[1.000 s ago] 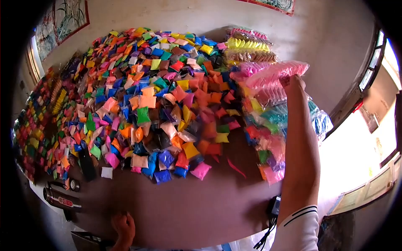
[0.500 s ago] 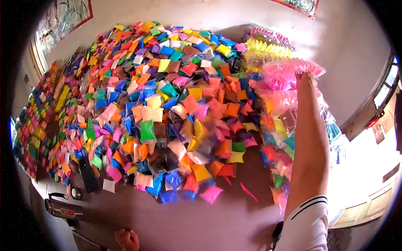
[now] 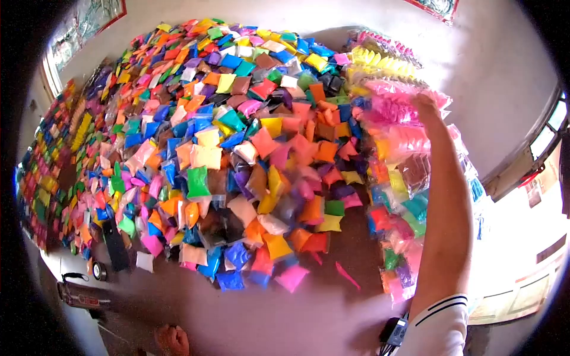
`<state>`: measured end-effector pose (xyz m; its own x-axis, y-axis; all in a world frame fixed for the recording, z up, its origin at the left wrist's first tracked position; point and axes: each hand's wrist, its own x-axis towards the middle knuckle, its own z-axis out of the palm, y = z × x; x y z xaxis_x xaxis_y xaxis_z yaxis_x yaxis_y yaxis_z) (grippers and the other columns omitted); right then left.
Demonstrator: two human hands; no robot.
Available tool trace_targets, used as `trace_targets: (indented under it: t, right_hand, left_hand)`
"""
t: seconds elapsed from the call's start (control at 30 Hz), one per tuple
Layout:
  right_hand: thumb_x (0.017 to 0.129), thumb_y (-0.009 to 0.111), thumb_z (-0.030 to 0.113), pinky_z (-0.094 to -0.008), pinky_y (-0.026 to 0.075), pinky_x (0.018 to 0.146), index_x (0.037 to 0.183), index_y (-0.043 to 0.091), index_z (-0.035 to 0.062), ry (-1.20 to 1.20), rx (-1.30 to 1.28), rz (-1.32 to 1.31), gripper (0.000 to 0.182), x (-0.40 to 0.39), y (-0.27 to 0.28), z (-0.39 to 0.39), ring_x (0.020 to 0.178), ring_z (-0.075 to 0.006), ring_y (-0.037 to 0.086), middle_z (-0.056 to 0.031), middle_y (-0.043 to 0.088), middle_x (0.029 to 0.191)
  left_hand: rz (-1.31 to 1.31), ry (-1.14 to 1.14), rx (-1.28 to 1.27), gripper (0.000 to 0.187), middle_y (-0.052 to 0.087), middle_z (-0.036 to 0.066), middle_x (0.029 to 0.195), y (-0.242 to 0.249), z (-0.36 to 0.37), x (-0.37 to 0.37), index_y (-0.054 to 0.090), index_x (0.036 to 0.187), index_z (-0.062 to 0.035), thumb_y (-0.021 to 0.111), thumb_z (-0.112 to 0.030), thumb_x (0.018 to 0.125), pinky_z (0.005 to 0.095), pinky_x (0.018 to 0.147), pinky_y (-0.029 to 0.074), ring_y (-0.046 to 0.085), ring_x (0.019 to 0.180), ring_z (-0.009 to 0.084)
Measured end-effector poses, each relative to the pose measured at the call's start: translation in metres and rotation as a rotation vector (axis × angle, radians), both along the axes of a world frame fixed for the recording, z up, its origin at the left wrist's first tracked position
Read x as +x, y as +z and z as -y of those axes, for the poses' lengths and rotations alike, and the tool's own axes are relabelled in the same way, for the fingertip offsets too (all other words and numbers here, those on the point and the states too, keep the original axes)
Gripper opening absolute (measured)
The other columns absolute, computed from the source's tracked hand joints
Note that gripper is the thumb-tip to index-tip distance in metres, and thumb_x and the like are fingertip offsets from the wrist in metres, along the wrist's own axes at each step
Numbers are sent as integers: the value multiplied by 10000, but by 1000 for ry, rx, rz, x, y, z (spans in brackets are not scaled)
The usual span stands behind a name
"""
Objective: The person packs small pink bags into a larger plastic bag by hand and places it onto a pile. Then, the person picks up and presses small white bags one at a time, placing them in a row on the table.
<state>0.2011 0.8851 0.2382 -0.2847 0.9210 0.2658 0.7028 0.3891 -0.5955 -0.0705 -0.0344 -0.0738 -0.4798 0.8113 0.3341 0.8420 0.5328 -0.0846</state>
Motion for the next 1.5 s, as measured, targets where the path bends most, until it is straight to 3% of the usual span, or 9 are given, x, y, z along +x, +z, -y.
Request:
trace_targets:
  t: [0.03,0.1,0.17,0.3,0.4,0.47,0.7,1.23,1.5]
  right_hand:
    - [887,565,244,-413,467,769,902,642,32,-36,94,11,227,11,-12,-39,859,-235,580,-118,623,925]
    - [882,551,254,-400,456,652,832,630,23,-158,457,7,249,20,-30,-122,724,-197,550,-71,615,785]
    - [901,571,231,-359,474,729,936,667,24,-296,393,-192,232,2,22,-53,803,-185,583,-74,650,866]
    - [927,608,260,-305,486,777,1067,721,41,-35,560,-359,283,-84,94,142,823,-138,608,-47,692,870]
    - [936,576,243,-362,504,714,1013,700,44,280,512,-501,247,-147,82,268,795,-202,656,-158,689,845]
    - [918,606,152,-370,502,672,1011,682,47,542,779,-353,160,-177,30,334,705,-239,629,-158,670,817]
    - [887,614,233,-434,507,820,1024,620,51,1243,335,-94,228,-178,-181,594,980,-348,611,-160,627,1059]
    - [854,643,170,-458,415,959,1116,567,13,961,346,-22,315,-163,-217,674,1214,-366,491,-197,541,1274]
    - [856,577,105,-497,370,1029,1133,552,11,353,298,-136,293,-170,-231,664,1214,-421,466,-218,516,1299]
  left_hand:
    - [-182,-108,-115,299,641,173,1158,0,7,0,665,1165,-92,677,-217,894,574,841,458,610,952,377]
    - [359,259,168,351,430,115,691,7,-13,6,359,584,-68,608,-48,829,453,574,359,466,654,327]
    - [378,186,18,289,477,114,655,74,-56,15,430,587,-66,590,-33,825,445,568,386,503,628,326]
    - [367,209,206,219,545,126,630,-45,-6,-9,542,598,-65,648,-104,785,451,575,423,547,564,322]
    - [261,64,187,241,523,110,616,98,-75,14,528,576,-75,674,-133,759,454,563,409,538,563,316]
    - [209,80,211,255,511,101,609,88,-73,13,512,561,-79,676,-129,750,455,555,398,534,564,318]
    - [255,32,308,297,472,76,577,97,-73,15,470,521,-86,676,-117,733,448,541,371,511,547,304]
    - [284,-210,357,261,525,100,608,99,-71,21,528,552,-69,667,-124,766,437,596,395,546,596,309]
    - [415,-246,377,243,566,96,589,99,-122,32,552,545,-64,684,-128,739,450,576,439,567,548,320]
